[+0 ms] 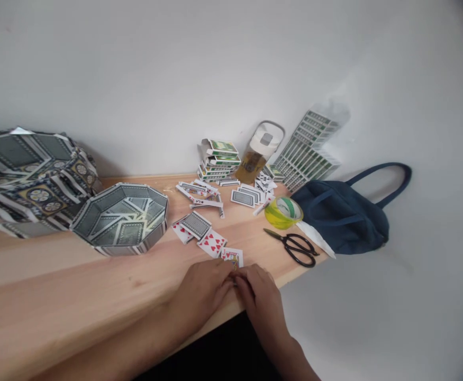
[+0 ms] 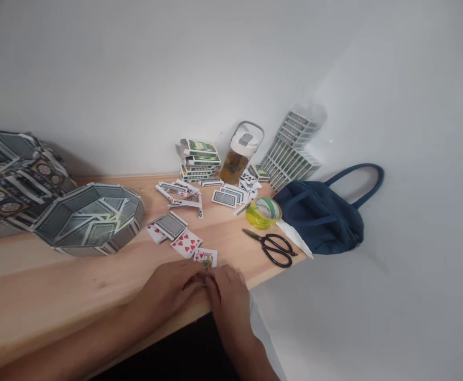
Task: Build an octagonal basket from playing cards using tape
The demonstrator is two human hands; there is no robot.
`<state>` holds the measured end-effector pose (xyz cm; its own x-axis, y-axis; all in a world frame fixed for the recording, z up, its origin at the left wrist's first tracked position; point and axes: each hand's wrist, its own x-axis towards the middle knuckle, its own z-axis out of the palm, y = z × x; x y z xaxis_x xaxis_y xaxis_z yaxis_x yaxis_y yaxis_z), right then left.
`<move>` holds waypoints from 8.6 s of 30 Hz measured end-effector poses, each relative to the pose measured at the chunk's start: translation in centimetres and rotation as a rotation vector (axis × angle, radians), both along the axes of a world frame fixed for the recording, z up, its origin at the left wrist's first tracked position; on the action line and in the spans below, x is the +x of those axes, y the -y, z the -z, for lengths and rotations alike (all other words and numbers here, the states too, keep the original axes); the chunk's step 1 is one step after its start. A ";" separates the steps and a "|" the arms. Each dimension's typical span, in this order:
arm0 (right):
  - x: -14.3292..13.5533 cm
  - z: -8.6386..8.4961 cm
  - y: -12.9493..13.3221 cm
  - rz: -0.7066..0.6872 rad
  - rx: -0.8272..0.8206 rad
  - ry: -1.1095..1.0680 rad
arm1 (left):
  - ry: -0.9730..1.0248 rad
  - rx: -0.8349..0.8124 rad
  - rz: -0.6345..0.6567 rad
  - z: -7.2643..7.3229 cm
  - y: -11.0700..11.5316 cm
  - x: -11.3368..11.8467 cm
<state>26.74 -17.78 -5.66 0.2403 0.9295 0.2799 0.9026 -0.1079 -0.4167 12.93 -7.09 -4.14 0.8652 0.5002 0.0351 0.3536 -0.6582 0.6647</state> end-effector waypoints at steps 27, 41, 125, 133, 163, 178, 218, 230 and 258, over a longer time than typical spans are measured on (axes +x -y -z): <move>0.4 -1.6 1.1 -0.007 -0.091 -0.250 | 0.057 -0.157 0.096 -1.4 -1.2 -0.2; 0.2 -3.0 0.1 0.021 -0.217 -0.236 | -0.044 0.041 0.042 -1.5 -0.7 -0.5; -3.0 -1.9 4.1 -0.176 -0.246 0.165 | -0.552 0.164 -0.084 -4.1 -0.7 2.2; -2.8 -1.8 4.4 -0.181 -0.240 0.165 | -0.503 0.112 -0.124 -3.8 -1.0 2.1; -3.0 -1.8 4.0 -0.165 -0.275 0.025 | 0.009 0.766 -0.112 1.4 6.3 -2.4; -2.9 -0.2 4.0 -0.187 -0.207 0.023 | -0.058 0.991 -0.037 2.0 6.2 -1.8; -2.4 3.6 3.3 -0.036 0.189 0.487 | 0.385 1.099 0.054 6.6 1.8 -1.8; -2.2 3.8 3.6 -0.043 0.162 0.437 | 0.370 1.093 0.045 5.8 2.0 -1.7; -2.7 3.6 3.1 -0.013 0.156 0.532 | 0.342 1.077 0.062 6.6 1.9 -2.1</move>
